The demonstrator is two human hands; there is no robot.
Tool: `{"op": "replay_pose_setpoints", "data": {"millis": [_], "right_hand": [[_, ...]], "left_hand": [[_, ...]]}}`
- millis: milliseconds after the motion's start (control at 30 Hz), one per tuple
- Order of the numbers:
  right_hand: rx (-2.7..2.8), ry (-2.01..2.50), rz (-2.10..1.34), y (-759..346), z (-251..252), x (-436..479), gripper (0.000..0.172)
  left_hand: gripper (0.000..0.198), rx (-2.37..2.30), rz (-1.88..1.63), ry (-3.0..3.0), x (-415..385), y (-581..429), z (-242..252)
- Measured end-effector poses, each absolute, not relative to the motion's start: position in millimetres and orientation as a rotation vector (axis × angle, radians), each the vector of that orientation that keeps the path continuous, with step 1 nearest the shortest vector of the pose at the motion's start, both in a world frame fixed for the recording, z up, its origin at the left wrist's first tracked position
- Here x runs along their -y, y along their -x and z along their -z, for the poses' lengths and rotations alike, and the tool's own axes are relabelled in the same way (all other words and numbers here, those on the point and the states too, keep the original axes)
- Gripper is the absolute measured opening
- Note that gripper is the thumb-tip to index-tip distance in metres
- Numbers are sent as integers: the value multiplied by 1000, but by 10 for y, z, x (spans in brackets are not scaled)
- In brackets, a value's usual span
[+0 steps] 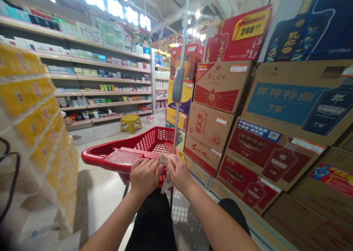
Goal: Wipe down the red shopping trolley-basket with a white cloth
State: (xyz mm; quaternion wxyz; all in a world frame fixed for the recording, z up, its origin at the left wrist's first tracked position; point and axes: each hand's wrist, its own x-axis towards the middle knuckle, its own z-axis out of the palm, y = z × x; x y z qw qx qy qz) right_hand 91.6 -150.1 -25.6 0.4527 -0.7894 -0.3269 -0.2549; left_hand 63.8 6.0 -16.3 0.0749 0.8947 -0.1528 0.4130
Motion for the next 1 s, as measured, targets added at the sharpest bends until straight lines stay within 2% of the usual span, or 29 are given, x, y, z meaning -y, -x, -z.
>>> {"op": "replay_pose_setpoints", "data": {"millis": [200,333,633,833,1000], "right_hand": [[669,1783,596,-881,366,1426,33],[594,1720,518,-841,413,1487,27],[804,1887,596,-752,240,1503,25],[994,2214,664,-801,133,1352,30],[965,2144,805,-719,274,1208,26]], "left_hand": [[23,485,-1228,-2679,-108,-596,148],[23,514,-1249,-2638,-147,-555,149],[25,594,-1264,-2610,-202,-507,168],[30,708,-1304,-2558,-326,-480,184],[26,780,-1317,-2472,-515,-596,189]]}}
